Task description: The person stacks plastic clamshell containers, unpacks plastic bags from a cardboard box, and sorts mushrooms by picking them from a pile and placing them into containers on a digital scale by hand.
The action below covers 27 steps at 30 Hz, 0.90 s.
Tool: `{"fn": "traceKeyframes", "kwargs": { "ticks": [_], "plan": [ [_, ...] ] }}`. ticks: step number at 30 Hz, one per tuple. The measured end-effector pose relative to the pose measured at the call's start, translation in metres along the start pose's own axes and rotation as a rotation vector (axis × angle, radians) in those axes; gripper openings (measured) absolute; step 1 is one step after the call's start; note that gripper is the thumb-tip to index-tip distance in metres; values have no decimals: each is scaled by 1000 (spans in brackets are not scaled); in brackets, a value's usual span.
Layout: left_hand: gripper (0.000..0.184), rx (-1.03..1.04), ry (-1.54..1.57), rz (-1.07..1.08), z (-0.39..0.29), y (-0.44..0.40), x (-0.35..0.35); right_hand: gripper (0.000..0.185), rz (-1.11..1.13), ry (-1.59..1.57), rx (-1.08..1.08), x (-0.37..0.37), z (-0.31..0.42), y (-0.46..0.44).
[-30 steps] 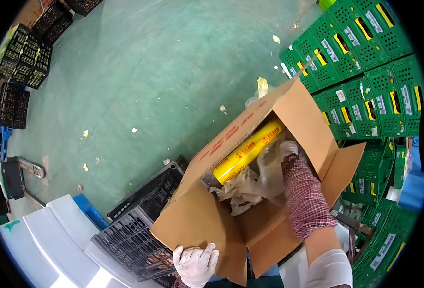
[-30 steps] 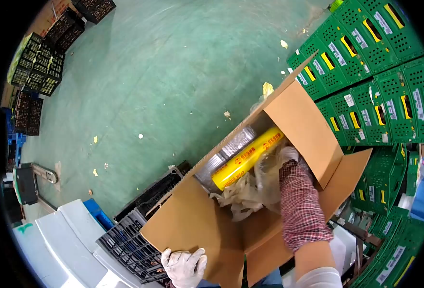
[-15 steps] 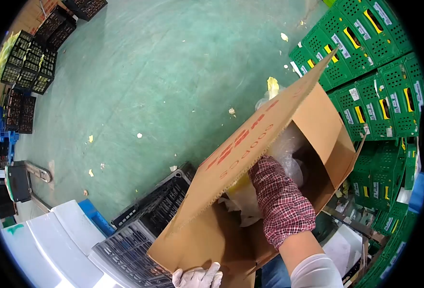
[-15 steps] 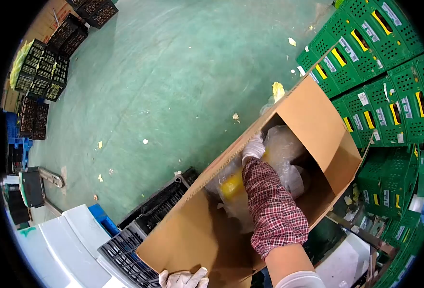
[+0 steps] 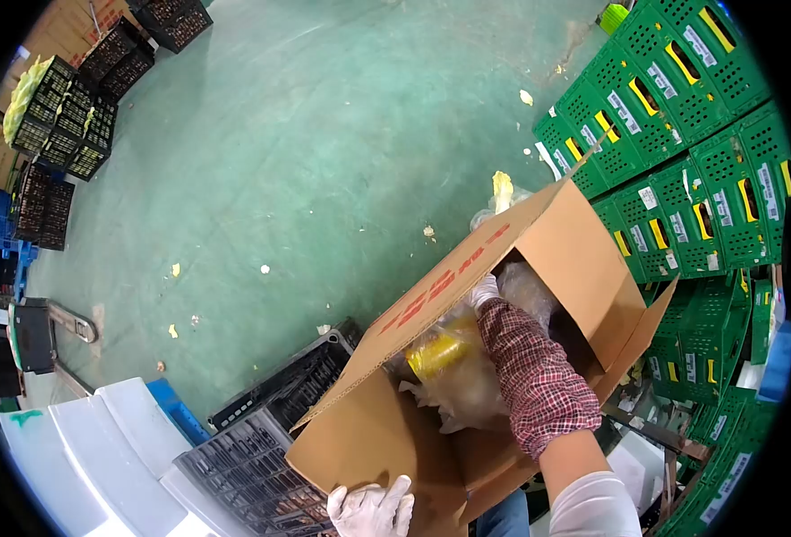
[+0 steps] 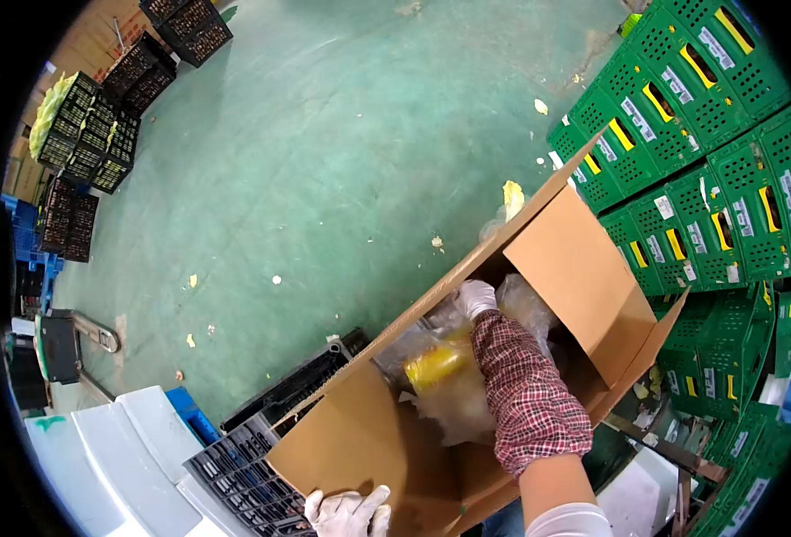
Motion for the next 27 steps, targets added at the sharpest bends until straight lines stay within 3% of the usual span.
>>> {"fn": "traceKeyframes", "kwargs": {
  "ticks": [1, 3, 4, 6, 10, 13, 18, 19, 21, 23, 27],
  "plan": [
    [21, 0, -1, -2, -1, 0, 0, 29, -2, 0, -1, -11, 4, 6],
    [21, -1, 11, -42, -4, 0, -1, 31, 354, 210, -1, -8, 11, 19],
    [21, 1, 17, -48, -5, 0, 0, 37, 345, 302, 16, 30, -28, 17],
    [22, 4, 17, -75, -7, -1, 1, 42, 346, 227, -83, 1, -1, 35],
    [20, -8, -10, -83, -5, -1, 9, 40, 667, 296, -109, -78, 63, 72],
    [21, 3, -20, -62, -6, -1, 16, 35, 866, 519, -131, -74, 58, 99],
    [18, 17, 12, -100, -10, -14, 11, 30, 675, 335, -36, -126, 75, 136],
    [19, 21, 11, -108, -10, -16, 12, 29, 760, 285, 48, -156, 96, 141],
    [20, 26, 18, -122, -11, -20, 15, 26, 707, 246, -144, -190, 114, 151],
    [22, 40, 22, -108, -14, -24, 17, 22, 792, 265, -96, -237, 152, 162],
    [38, 67, -56, -61, -16, -34, 24, 20, 662, 265, -251, -314, 201, 167]
  ]
}}
Point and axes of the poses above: each hand's wrist, its own y-axis away from the middle knuckle, its own x-axis out of the palm, z = x × y, the point moved 7 cm from there along -y, towards the middle knuckle, and after that the axes turned 10 degrees about -y, right-handed, at the moved point
